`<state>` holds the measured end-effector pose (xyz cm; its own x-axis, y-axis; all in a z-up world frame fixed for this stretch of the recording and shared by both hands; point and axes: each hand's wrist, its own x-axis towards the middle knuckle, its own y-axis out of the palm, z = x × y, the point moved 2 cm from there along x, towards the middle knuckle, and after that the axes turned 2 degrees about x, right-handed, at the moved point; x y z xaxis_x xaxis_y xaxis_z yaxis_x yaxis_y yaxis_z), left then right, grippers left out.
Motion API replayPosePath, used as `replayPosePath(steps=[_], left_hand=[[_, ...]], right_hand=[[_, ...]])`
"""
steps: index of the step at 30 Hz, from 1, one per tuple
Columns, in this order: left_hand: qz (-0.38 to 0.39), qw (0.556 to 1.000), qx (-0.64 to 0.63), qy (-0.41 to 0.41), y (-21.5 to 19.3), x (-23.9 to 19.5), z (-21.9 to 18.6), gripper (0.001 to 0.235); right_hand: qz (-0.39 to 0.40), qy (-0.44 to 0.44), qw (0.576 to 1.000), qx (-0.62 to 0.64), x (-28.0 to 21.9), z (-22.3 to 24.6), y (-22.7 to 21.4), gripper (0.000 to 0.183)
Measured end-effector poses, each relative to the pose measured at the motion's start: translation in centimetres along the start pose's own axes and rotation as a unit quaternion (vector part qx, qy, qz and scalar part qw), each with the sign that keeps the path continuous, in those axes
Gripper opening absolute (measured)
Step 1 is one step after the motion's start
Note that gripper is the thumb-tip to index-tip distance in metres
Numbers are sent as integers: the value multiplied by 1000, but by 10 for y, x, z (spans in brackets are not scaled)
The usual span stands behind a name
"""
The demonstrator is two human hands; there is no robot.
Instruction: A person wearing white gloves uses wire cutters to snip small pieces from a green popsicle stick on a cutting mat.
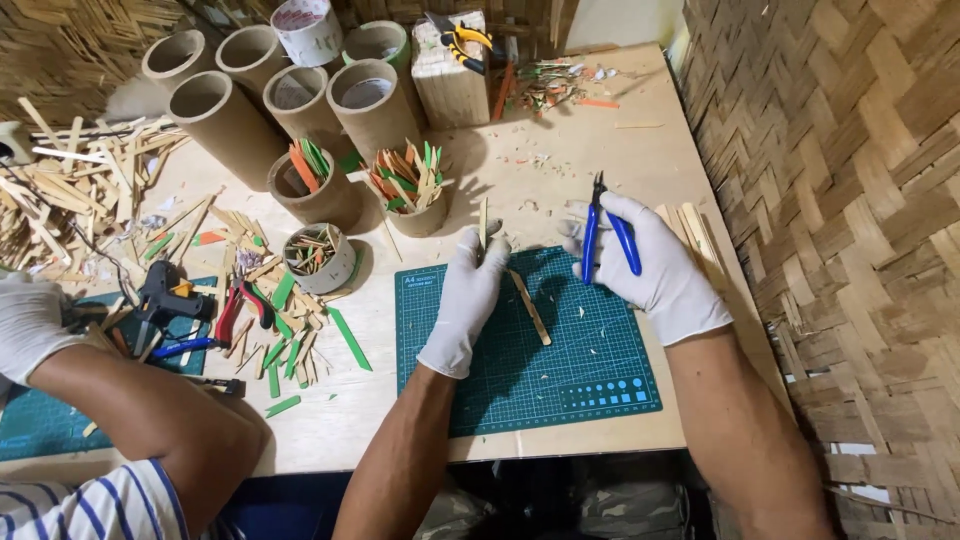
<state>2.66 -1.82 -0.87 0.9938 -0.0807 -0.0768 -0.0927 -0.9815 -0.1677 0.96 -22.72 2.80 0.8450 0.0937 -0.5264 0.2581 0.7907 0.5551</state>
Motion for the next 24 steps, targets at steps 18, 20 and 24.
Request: replayPosePath(steps=[18, 20, 24], left_hand=[[-12, 961, -275, 15, 10, -6, -4, 22], [-6, 947, -321, 11, 9, -8, -8, 19], [6, 912, -409, 3, 3, -25, -45, 26]], right_hand=[[-104, -586, 567, -570, -1, -45, 25, 48], [-111, -605, 537, -577, -11, -48, 31, 47], [-109, -623, 498, -593, -20, -56, 40, 42]])
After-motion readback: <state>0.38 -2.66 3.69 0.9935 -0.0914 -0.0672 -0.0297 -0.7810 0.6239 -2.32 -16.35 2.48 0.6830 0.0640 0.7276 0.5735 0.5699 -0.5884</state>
